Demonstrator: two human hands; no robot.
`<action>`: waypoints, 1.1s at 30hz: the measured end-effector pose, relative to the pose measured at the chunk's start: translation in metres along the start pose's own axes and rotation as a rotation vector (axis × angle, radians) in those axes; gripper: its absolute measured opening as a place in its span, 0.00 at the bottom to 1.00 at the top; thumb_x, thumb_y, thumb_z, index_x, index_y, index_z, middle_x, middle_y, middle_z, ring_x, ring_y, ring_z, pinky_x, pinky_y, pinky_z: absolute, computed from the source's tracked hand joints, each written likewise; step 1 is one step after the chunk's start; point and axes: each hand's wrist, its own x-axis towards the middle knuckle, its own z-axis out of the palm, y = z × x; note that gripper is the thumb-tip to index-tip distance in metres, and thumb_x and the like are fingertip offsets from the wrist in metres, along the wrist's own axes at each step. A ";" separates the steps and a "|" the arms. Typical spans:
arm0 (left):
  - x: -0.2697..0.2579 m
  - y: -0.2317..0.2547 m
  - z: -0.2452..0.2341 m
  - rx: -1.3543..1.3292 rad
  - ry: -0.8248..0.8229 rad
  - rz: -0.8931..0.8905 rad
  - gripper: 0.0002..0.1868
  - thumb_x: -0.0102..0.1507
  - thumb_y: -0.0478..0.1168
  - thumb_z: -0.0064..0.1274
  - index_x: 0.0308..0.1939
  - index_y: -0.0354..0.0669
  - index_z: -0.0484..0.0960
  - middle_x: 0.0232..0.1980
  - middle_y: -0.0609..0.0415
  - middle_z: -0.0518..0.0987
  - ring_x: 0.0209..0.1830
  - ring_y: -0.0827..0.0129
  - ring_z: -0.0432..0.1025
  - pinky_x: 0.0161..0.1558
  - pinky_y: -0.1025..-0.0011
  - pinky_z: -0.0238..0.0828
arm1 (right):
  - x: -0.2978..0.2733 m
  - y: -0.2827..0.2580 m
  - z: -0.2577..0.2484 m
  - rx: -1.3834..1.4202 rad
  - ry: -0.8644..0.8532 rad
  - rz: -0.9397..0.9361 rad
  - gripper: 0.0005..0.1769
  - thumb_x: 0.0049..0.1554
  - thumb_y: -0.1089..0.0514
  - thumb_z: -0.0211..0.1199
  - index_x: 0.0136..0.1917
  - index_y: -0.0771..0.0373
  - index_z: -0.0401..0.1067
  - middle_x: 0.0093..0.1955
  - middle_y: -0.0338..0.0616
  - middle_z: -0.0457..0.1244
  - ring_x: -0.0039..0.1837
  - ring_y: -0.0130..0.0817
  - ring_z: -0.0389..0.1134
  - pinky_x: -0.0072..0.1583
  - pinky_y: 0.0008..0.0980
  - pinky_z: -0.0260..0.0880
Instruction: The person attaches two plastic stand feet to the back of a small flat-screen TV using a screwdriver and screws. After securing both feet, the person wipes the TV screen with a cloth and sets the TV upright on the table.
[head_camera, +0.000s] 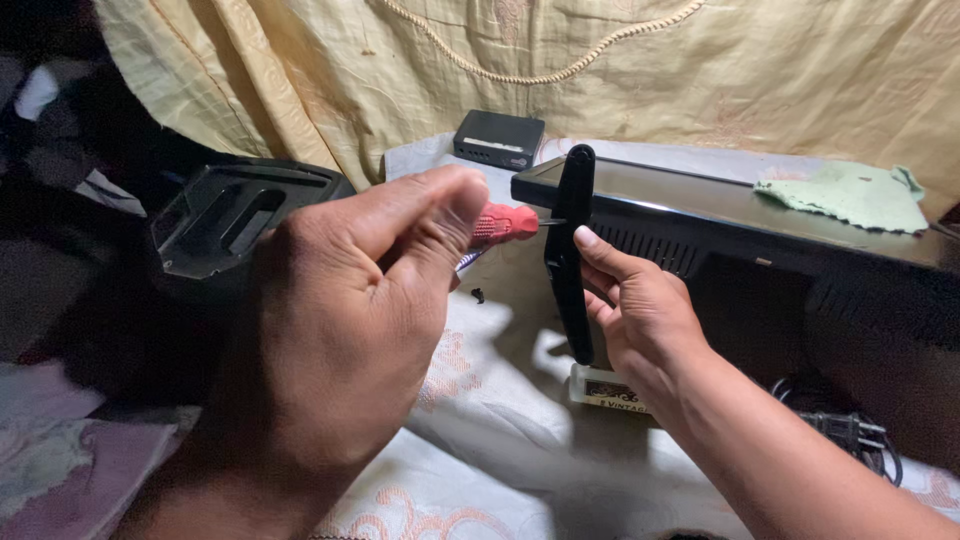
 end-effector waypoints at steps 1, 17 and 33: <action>0.000 0.000 0.002 0.009 0.018 0.014 0.15 0.72 0.51 0.54 0.55 0.52 0.89 0.28 0.55 0.82 0.27 0.76 0.76 0.29 0.72 0.74 | 0.000 0.000 0.000 -0.002 0.000 -0.004 0.12 0.53 0.56 0.71 0.49 0.62 0.76 0.48 0.41 0.70 0.55 0.30 0.69 0.60 0.36 0.65; -0.001 -0.004 0.003 -0.249 -0.062 -0.094 0.18 0.65 0.41 0.56 0.59 0.50 0.84 0.22 0.68 0.78 0.19 0.89 0.69 0.20 0.81 0.67 | 0.003 0.003 0.001 -0.012 0.022 -0.010 0.11 0.52 0.55 0.72 0.47 0.60 0.76 0.46 0.39 0.70 0.54 0.28 0.69 0.58 0.35 0.64; -0.001 -0.004 0.000 -0.143 -0.062 -0.066 0.13 0.68 0.42 0.55 0.52 0.46 0.89 0.26 0.61 0.82 0.21 0.84 0.68 0.18 0.78 0.66 | -0.002 0.002 0.003 -0.032 0.008 -0.011 0.11 0.53 0.53 0.71 0.47 0.60 0.78 0.46 0.38 0.71 0.54 0.27 0.70 0.58 0.34 0.65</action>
